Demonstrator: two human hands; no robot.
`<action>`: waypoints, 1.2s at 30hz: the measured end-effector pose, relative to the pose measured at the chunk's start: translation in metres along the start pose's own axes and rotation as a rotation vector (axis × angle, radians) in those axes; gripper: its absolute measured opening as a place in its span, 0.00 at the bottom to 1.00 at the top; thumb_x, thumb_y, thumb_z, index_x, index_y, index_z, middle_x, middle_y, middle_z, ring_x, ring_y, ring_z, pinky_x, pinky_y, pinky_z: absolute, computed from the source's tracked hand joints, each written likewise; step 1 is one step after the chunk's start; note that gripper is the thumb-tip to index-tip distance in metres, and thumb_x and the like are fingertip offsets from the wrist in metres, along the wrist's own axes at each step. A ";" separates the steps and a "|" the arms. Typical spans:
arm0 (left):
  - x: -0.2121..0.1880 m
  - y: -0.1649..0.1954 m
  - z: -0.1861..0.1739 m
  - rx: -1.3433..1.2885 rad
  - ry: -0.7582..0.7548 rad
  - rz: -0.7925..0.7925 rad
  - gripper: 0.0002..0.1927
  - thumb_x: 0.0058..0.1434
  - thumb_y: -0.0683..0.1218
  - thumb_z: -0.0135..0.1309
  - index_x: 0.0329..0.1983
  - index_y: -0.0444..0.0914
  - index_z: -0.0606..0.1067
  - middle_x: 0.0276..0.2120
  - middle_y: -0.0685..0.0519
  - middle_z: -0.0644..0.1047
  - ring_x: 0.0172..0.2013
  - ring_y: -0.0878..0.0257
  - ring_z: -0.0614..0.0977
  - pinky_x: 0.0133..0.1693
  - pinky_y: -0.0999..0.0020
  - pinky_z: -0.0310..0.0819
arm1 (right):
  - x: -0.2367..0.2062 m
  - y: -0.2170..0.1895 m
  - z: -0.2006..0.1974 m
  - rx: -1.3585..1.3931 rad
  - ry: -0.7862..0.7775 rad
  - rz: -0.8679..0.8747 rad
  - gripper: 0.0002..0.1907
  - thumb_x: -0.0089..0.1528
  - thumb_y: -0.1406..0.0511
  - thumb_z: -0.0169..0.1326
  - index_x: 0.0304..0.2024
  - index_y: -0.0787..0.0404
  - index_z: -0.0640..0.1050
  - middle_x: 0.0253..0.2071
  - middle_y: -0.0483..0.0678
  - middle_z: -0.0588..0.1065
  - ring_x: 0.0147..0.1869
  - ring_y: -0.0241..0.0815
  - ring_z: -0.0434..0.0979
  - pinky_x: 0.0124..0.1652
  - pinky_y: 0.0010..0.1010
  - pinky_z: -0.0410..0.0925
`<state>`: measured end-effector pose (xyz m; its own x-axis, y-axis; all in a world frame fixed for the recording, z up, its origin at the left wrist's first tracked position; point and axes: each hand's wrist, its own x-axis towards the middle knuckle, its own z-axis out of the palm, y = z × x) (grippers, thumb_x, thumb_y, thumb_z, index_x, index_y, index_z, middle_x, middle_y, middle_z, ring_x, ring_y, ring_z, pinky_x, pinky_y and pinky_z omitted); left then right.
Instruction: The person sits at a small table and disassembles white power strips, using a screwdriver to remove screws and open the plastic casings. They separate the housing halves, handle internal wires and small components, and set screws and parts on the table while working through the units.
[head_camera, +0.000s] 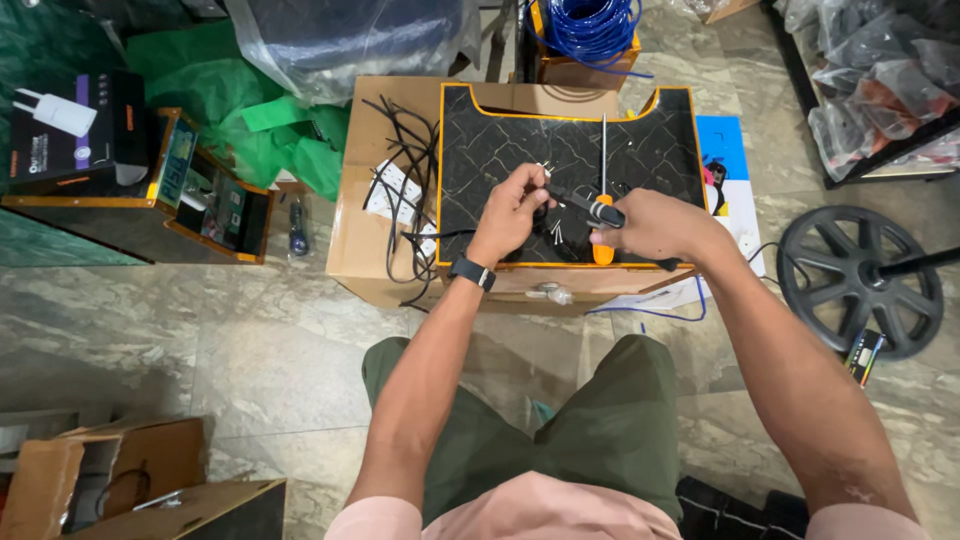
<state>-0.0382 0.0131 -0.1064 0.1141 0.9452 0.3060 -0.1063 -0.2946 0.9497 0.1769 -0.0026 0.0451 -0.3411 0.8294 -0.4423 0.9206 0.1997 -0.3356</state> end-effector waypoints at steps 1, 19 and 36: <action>0.000 0.000 0.001 -0.013 0.006 0.003 0.07 0.68 0.32 0.48 0.42 0.36 0.66 0.36 0.56 0.72 0.36 0.69 0.82 0.37 0.74 0.74 | 0.000 0.000 -0.001 0.028 -0.018 -0.001 0.26 0.59 0.51 0.62 0.28 0.71 0.80 0.20 0.59 0.74 0.25 0.54 0.73 0.33 0.46 0.67; 0.003 0.001 -0.005 -0.440 0.181 -0.025 0.07 0.74 0.45 0.48 0.45 0.35 0.73 0.41 0.58 0.76 0.44 0.69 0.78 0.48 0.72 0.75 | -0.011 -0.018 0.047 -0.321 0.567 -0.307 0.16 0.60 0.59 0.60 0.35 0.68 0.79 0.43 0.55 0.74 0.51 0.60 0.75 0.46 0.48 0.70; 0.010 0.004 -0.009 -0.676 0.445 0.029 0.07 0.76 0.44 0.44 0.44 0.35 0.68 0.38 0.53 0.73 0.41 0.61 0.80 0.50 0.57 0.82 | -0.055 0.023 0.045 -0.369 0.561 -0.365 0.17 0.50 0.70 0.61 0.42 0.68 0.80 0.49 0.52 0.74 0.52 0.55 0.72 0.50 0.44 0.67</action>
<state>-0.0465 0.0228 -0.0999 -0.2864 0.9479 0.1396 -0.6937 -0.3056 0.6522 0.2080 -0.0672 0.0247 -0.5791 0.7983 0.1653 0.8054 0.5917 -0.0358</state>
